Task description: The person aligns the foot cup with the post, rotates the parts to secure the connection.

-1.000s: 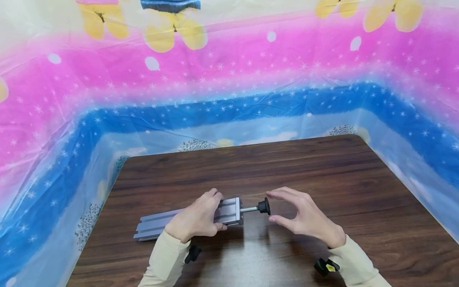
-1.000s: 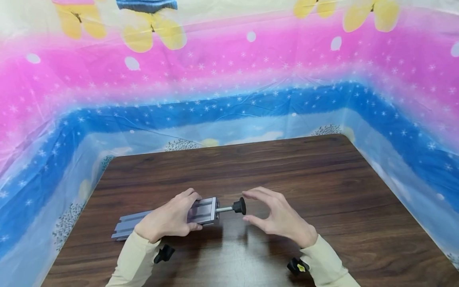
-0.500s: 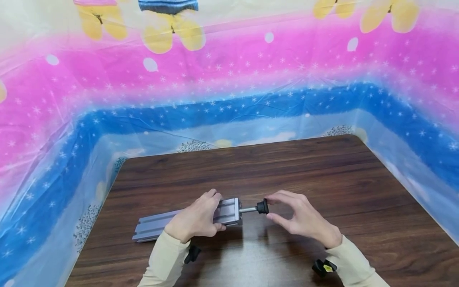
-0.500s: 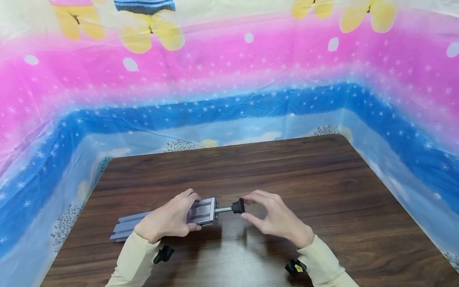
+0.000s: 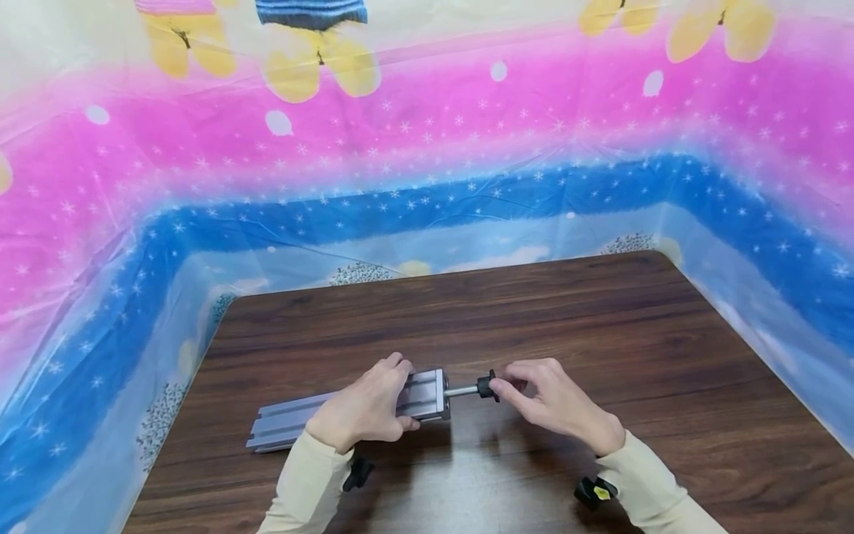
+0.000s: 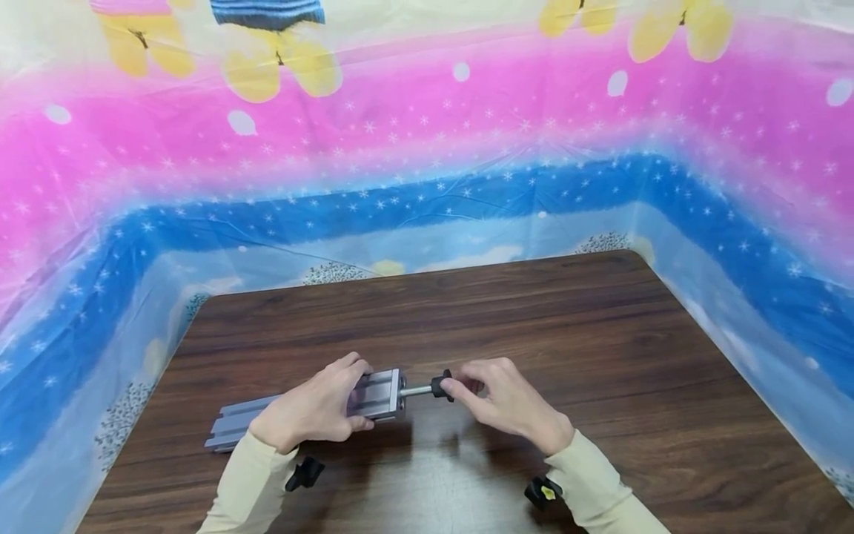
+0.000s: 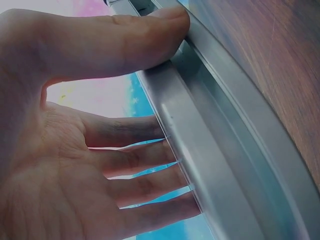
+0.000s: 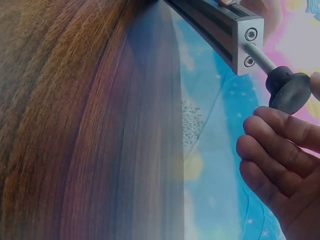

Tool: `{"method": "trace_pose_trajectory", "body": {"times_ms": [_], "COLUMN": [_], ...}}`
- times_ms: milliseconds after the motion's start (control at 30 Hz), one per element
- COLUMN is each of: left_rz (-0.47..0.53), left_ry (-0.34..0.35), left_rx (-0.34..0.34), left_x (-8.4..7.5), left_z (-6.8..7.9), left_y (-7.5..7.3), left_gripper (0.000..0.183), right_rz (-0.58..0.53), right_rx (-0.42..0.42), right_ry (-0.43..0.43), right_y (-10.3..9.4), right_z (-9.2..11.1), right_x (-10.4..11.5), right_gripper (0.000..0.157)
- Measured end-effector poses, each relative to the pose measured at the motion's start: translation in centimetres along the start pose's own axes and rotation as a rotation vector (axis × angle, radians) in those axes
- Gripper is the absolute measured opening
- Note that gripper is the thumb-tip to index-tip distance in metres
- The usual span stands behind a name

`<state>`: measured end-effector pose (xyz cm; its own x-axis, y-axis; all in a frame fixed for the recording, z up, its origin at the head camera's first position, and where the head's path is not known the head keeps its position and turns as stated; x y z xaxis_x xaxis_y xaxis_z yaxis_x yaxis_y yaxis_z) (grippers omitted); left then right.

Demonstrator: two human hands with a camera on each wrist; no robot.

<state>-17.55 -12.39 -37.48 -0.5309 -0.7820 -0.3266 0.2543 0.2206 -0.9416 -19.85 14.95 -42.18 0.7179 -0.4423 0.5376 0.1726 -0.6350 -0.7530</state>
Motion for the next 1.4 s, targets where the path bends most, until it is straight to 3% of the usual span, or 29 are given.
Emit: {"method": "trace_pose_trajectory", "body": {"times_ms": [100,200,233,367,467,667,1033,1400], "left_rz": [-0.001,-0.001,0.0,-0.003,-0.005,-0.003,0.016,-0.006], "left_ry": [0.008,0.012,0.013,0.013,0.015,0.009,0.025,0.019], "left_rx": [-0.008,-0.02,-0.023,-0.026,-0.025,-0.022,-0.02,-0.036], "left_x": [0.1,0.2,0.2,0.3,0.3,0.3,0.4,0.6], "left_z": [0.0,-0.1,-0.1,-0.2,-0.2,-0.1,0.2,0.3], "left_y": [0.0,0.0,0.0,-0.1,0.0,0.0,0.2,-0.1], "left_gripper": [0.051,0.051,0.051,0.051,0.051,0.049,0.044,0.047], "right_rz": [0.009,0.036,0.047,0.067,0.06,0.05,-0.014,0.028], "right_rx": [0.017,0.006,-0.003,-0.037,-0.035,-0.024,0.026,-0.007], "right_ry": [0.038,0.048,0.033,-0.072,-0.129,-0.128,0.016,0.059], "right_y": [-0.1,-0.4,-0.6,-0.9,-1.1,-1.0,0.0,0.1], "right_z": [0.1,0.4,0.4,0.7,0.7,0.4,0.2,-0.7], "right_x": [0.0,0.1,0.2,0.5,0.6,0.6,0.4,0.6], "right_gripper": [0.024,0.012,0.014,0.051,0.058,0.046,0.004,0.029]}}
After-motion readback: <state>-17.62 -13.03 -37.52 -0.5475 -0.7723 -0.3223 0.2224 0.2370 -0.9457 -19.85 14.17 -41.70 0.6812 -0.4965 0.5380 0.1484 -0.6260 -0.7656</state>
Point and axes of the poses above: each hand's wrist, its own z-axis away from the middle knuckle, its own y-axis out of the palm, x = y × z, the point moved 2 cm from there along -z, towards the middle knuckle, and after that the axes turned 8 degrees about x, right-handed, at the moved point
